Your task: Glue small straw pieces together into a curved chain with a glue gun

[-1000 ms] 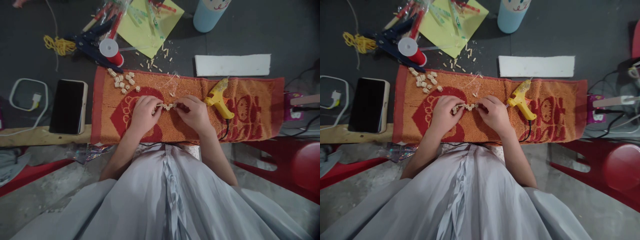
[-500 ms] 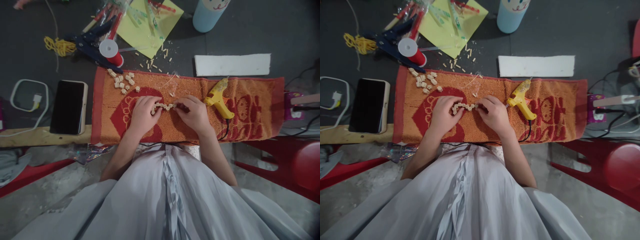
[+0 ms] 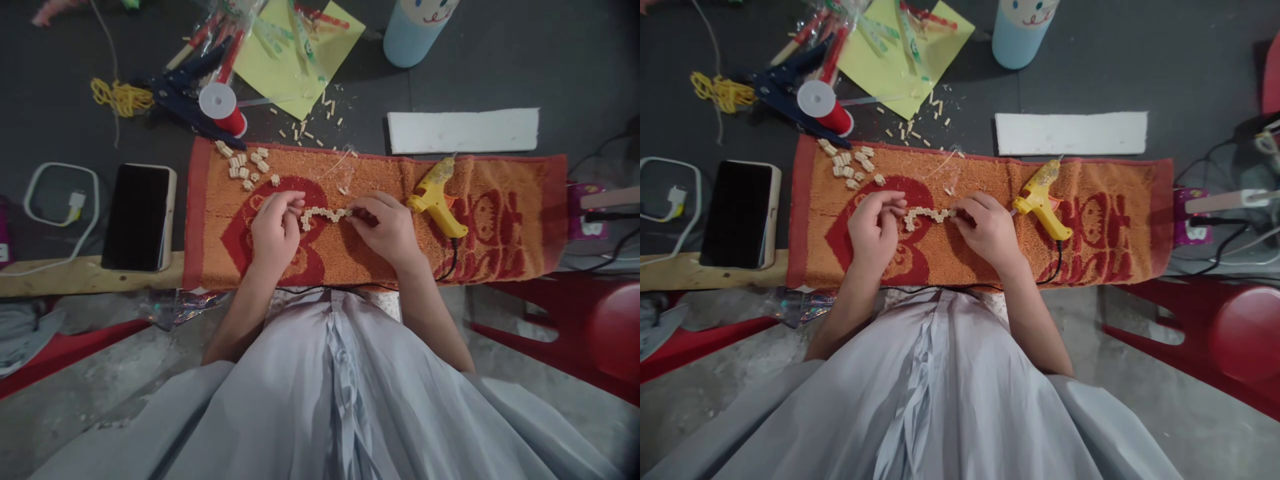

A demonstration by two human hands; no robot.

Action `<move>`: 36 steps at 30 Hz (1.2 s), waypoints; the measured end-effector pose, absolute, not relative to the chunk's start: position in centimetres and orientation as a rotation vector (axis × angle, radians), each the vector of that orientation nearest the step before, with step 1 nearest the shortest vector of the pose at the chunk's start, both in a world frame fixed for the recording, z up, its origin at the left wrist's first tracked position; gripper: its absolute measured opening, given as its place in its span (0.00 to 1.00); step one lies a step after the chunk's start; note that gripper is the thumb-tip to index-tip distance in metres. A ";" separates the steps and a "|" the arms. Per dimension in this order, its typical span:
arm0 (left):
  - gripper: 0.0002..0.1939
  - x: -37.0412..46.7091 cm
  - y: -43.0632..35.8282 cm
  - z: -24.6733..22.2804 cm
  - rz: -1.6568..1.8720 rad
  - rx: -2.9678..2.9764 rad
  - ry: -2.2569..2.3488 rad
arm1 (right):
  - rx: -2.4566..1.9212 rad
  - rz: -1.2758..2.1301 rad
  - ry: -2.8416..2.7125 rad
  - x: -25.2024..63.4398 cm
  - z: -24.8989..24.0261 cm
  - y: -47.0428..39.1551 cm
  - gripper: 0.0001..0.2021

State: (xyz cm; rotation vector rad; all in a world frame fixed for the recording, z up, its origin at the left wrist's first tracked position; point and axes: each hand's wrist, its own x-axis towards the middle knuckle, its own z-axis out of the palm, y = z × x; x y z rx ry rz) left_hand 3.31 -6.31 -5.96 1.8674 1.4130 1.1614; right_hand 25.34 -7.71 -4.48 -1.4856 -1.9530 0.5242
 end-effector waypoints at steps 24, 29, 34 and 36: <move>0.13 3.5 -6.5 -6.0 1.184 1.799 1.402 | -1.525 0.539 -1.998 25.5 -4.1 -7.6 0.07; 0.13 3.6 -6.4 -5.8 1.196 1.813 1.399 | -1.534 0.541 -2.001 25.4 -4.2 -7.6 0.07; 0.13 3.5 -6.4 -5.8 1.197 1.825 1.415 | -1.532 0.548 -2.009 25.4 -4.1 -7.5 0.07; 0.13 3.4 -6.5 -5.9 1.205 1.821 1.417 | -1.534 0.536 -2.014 25.3 -4.1 -7.4 0.07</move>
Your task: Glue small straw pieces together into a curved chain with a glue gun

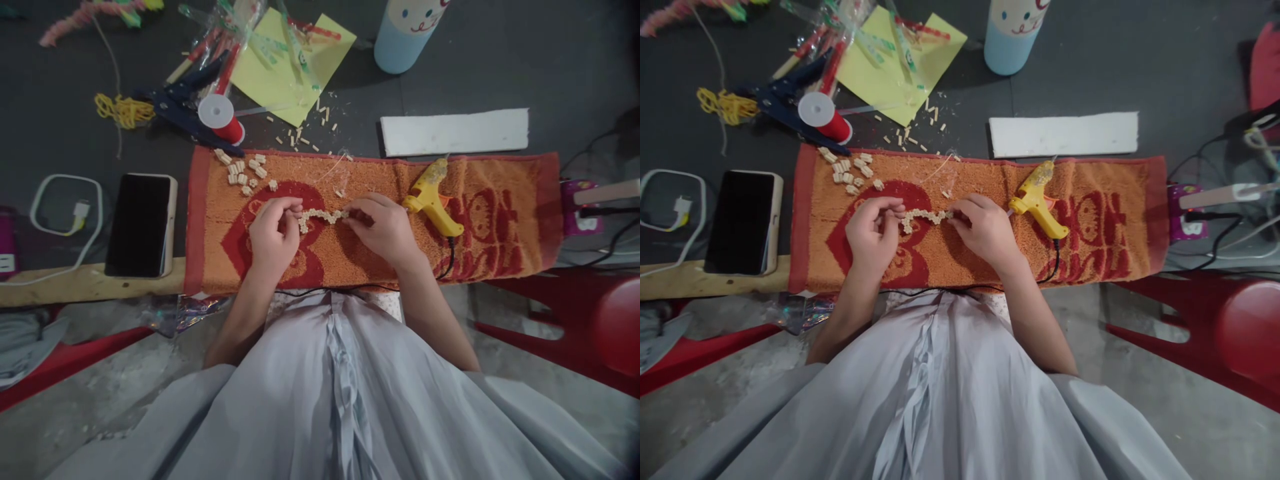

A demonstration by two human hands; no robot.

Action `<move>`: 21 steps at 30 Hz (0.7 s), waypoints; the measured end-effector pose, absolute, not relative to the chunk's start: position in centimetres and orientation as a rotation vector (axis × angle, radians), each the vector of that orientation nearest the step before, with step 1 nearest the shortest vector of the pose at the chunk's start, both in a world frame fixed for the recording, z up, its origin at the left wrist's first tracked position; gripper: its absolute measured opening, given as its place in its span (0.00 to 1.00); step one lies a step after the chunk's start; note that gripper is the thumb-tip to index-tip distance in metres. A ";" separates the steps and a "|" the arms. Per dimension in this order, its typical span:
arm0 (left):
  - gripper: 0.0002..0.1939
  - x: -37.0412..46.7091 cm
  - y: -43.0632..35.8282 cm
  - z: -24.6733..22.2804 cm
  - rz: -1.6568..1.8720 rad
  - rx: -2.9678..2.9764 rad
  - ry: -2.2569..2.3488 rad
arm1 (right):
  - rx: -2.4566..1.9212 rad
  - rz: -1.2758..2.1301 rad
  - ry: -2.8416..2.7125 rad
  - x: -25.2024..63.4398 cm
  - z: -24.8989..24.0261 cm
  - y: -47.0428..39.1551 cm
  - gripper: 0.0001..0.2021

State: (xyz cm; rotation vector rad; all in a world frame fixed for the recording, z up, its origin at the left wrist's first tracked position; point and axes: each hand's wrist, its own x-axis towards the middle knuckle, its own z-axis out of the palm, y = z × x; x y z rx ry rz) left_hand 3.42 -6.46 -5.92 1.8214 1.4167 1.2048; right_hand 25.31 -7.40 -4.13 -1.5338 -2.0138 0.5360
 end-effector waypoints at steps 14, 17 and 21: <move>0.09 3.4 -6.4 -5.2 1.215 1.893 1.346 | -1.534 0.469 -1.985 25.7 -3.7 -7.3 0.06; 0.09 3.4 -6.4 -4.8 1.213 1.925 1.290 | -1.523 0.450 -1.971 25.9 -3.5 -7.4 0.06; 0.09 3.7 -6.3 -4.5 1.196 1.949 1.236 | -1.549 0.431 -1.996 26.4 -3.4 -7.4 0.05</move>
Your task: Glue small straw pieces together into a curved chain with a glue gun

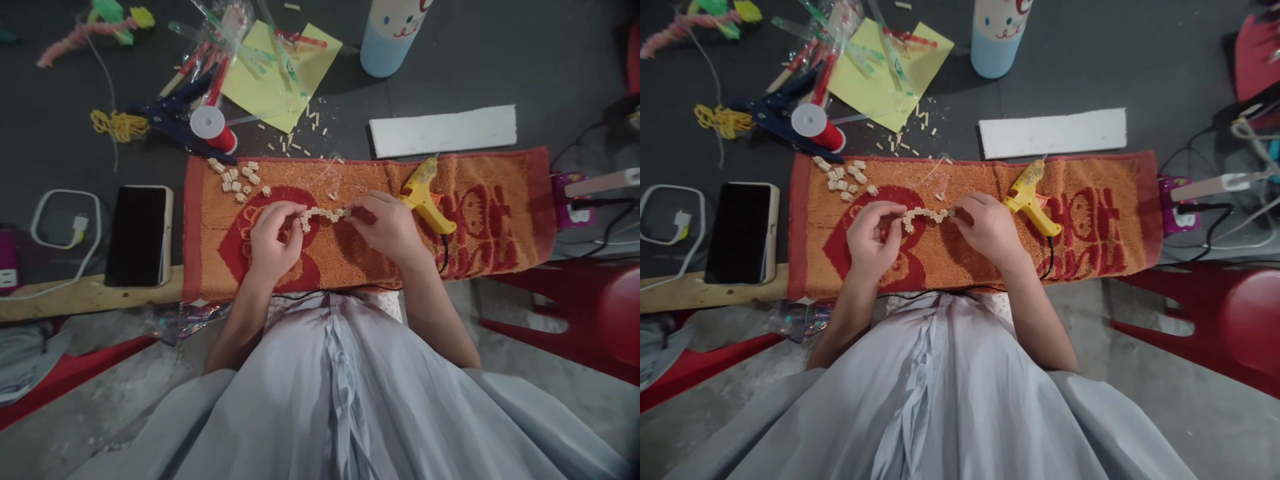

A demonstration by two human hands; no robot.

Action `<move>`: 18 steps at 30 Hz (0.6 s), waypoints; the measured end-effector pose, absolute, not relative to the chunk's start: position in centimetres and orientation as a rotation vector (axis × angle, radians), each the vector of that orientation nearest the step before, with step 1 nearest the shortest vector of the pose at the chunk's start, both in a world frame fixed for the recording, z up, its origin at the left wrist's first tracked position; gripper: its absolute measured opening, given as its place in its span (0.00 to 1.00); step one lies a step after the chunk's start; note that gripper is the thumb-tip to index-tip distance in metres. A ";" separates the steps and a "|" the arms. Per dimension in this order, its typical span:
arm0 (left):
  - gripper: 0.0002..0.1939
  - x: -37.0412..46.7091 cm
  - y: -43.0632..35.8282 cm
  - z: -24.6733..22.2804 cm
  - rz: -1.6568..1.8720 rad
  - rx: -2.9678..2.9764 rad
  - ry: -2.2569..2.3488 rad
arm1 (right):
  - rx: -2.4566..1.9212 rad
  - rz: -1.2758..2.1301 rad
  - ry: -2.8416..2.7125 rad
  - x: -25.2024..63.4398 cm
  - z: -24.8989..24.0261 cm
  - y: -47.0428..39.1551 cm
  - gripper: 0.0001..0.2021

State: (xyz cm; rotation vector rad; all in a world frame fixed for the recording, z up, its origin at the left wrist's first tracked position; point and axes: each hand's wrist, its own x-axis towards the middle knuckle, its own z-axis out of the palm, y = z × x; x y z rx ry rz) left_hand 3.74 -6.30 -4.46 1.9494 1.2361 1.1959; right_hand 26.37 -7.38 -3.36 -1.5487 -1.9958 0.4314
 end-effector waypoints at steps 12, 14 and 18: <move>0.10 3.9 -6.1 -4.6 1.037 2.000 1.294 | -1.570 0.549 -2.050 26.7 -3.8 -6.6 0.05; 0.11 3.9 -6.0 -4.7 1.013 2.017 1.305 | -1.566 0.576 -2.038 26.8 -4.0 -6.5 0.05; 0.13 3.9 -5.9 -4.8 0.992 2.082 1.315 | -1.543 0.581 -2.015 26.9 -4.4 -6.5 0.05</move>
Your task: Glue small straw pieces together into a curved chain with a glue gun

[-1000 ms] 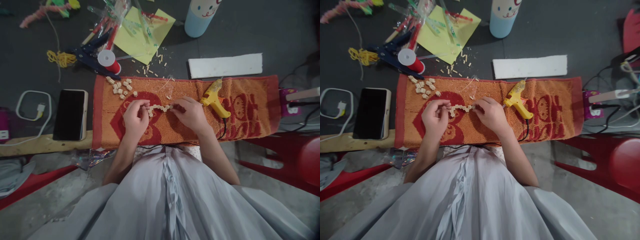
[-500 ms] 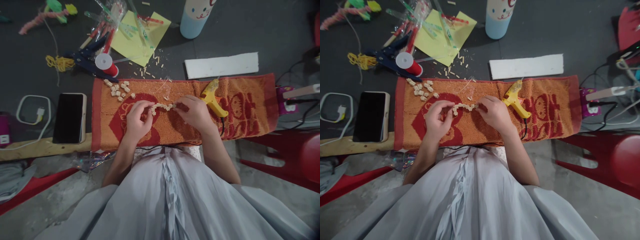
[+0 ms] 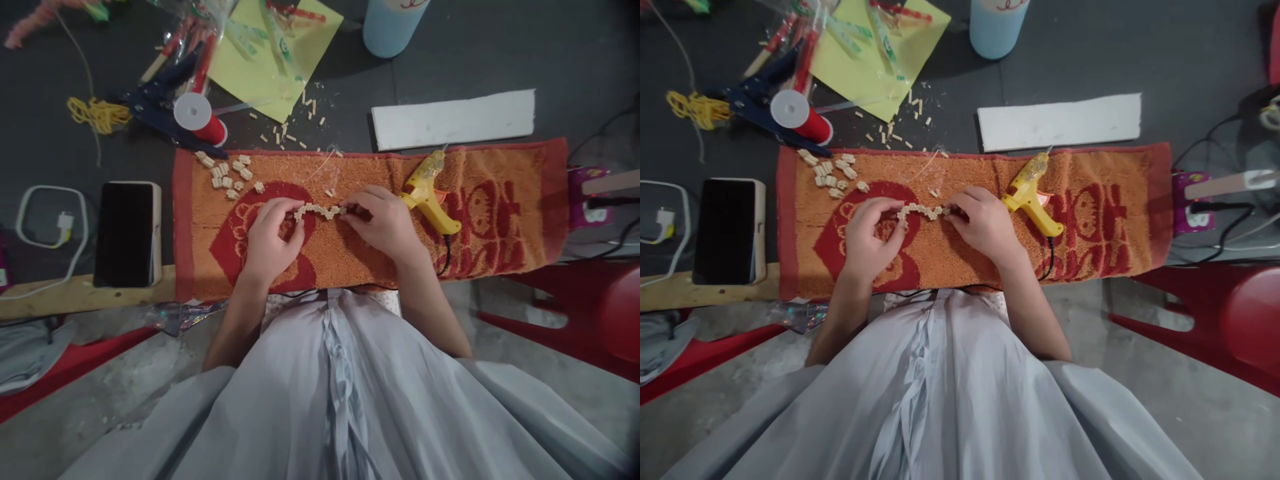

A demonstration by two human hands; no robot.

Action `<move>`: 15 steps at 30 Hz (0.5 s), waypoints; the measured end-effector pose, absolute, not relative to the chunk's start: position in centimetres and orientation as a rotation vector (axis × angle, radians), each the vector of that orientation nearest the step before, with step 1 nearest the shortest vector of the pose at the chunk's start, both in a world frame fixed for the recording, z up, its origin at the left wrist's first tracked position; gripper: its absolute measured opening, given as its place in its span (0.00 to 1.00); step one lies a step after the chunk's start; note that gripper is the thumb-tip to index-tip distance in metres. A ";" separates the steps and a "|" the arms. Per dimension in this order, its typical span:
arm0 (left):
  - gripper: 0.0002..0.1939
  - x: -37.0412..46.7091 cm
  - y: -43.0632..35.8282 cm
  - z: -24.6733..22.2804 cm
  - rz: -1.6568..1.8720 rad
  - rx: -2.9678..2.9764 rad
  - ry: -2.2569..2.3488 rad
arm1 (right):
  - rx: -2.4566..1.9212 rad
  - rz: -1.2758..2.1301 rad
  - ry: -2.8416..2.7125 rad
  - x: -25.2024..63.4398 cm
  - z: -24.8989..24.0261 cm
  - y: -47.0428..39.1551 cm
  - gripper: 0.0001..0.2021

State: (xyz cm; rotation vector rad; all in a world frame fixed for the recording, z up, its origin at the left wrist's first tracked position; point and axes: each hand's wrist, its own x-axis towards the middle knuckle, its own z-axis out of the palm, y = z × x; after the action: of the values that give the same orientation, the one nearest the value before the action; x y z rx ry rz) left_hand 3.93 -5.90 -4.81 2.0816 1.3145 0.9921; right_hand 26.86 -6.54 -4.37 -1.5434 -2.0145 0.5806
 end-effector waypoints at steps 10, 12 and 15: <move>0.16 4.1 -6.0 -4.7 0.888 2.084 1.354 | -1.542 0.563 -1.997 27.1 -4.7 -6.7 0.05; 0.16 4.1 -6.0 -4.7 0.882 2.094 1.349 | -1.544 0.562 -1.996 27.1 -4.6 -6.7 0.05; 0.16 4.1 -6.0 -4.6 0.851 2.115 1.347 | -1.534 0.570 -2.004 27.1 -4.6 -6.7 0.05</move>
State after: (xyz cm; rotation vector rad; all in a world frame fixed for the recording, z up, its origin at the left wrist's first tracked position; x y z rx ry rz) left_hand 4.09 -5.98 -4.63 2.1152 1.3473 0.8511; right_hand 27.09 -6.68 -4.59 -1.5336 -2.0042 0.5702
